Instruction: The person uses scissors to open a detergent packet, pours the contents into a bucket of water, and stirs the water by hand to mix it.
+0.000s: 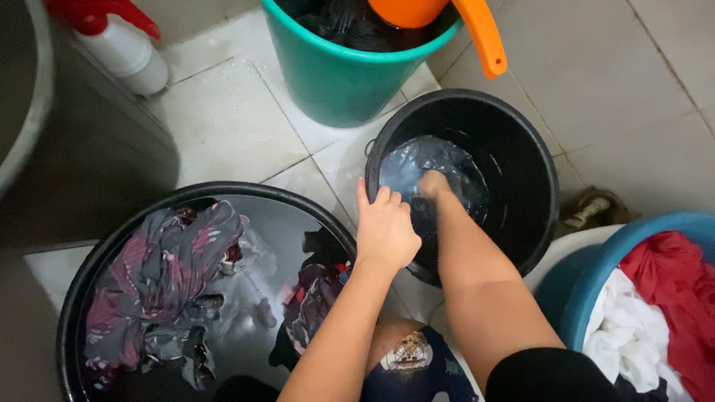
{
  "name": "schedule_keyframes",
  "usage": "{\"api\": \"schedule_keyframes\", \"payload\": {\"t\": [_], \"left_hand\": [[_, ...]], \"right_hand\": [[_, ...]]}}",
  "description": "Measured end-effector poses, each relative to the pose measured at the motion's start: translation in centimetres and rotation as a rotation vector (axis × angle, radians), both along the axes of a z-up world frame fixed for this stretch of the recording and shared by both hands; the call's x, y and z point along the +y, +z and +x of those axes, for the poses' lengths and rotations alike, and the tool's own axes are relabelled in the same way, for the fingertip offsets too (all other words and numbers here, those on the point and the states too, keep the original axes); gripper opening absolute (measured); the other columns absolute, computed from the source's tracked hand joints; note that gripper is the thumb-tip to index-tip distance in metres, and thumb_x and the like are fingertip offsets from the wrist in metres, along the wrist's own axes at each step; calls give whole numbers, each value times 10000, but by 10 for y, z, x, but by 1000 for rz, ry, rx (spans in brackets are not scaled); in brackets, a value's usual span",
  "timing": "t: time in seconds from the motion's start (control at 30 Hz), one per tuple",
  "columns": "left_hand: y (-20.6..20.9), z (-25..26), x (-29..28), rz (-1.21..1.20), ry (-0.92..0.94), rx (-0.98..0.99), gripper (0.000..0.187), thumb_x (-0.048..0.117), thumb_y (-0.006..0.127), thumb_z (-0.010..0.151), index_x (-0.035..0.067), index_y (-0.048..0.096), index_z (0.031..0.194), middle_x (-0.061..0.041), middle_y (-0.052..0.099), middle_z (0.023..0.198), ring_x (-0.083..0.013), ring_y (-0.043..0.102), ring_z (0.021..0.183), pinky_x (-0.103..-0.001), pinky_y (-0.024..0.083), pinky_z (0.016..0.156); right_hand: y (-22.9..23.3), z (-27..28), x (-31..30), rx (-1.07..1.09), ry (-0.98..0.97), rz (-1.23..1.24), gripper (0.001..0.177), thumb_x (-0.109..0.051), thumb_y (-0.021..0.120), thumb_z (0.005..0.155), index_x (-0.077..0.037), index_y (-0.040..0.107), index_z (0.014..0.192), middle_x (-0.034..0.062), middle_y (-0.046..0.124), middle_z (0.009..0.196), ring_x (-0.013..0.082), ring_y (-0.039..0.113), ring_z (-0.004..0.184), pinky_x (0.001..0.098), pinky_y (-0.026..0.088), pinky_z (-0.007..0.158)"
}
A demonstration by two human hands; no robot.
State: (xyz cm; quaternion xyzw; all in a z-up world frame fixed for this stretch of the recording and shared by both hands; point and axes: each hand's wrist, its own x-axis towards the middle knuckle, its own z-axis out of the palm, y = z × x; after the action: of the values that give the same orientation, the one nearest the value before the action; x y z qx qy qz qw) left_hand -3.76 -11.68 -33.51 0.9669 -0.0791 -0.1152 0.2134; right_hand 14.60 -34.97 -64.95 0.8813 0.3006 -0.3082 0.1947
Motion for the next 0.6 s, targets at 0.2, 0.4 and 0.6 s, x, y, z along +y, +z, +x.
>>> {"api": "schedule_keyframes", "payload": {"t": [0.2,0.4,0.6], "left_hand": [[-1,0,-1,-20,18,-47,299,209,637,739,59,763,965,-98,675,1114,-267,517,1223,-622,63,1228],[-6,0,-1,-29,22,-63,285,199,639,727,63,763,945,-90,679,1129,-257,519,1236,-617,74,1235],[-5,0,0,-19,10,-55,302,181,634,711,58,755,959,-84,675,1064,-261,526,1198,-615,66,1233]], "right_hand": [[16,-16,-21,-352,-1180,410,363,-302,721,843,-10,754,1056,252,697,1182,414,665,1110,479,533,946],[-12,13,12,-200,-512,569,224,-186,686,785,14,756,859,296,724,973,441,731,911,496,582,802],[-25,-30,11,189,-474,121,202,-190,672,828,-12,763,858,253,732,944,409,731,867,482,574,784]]}}
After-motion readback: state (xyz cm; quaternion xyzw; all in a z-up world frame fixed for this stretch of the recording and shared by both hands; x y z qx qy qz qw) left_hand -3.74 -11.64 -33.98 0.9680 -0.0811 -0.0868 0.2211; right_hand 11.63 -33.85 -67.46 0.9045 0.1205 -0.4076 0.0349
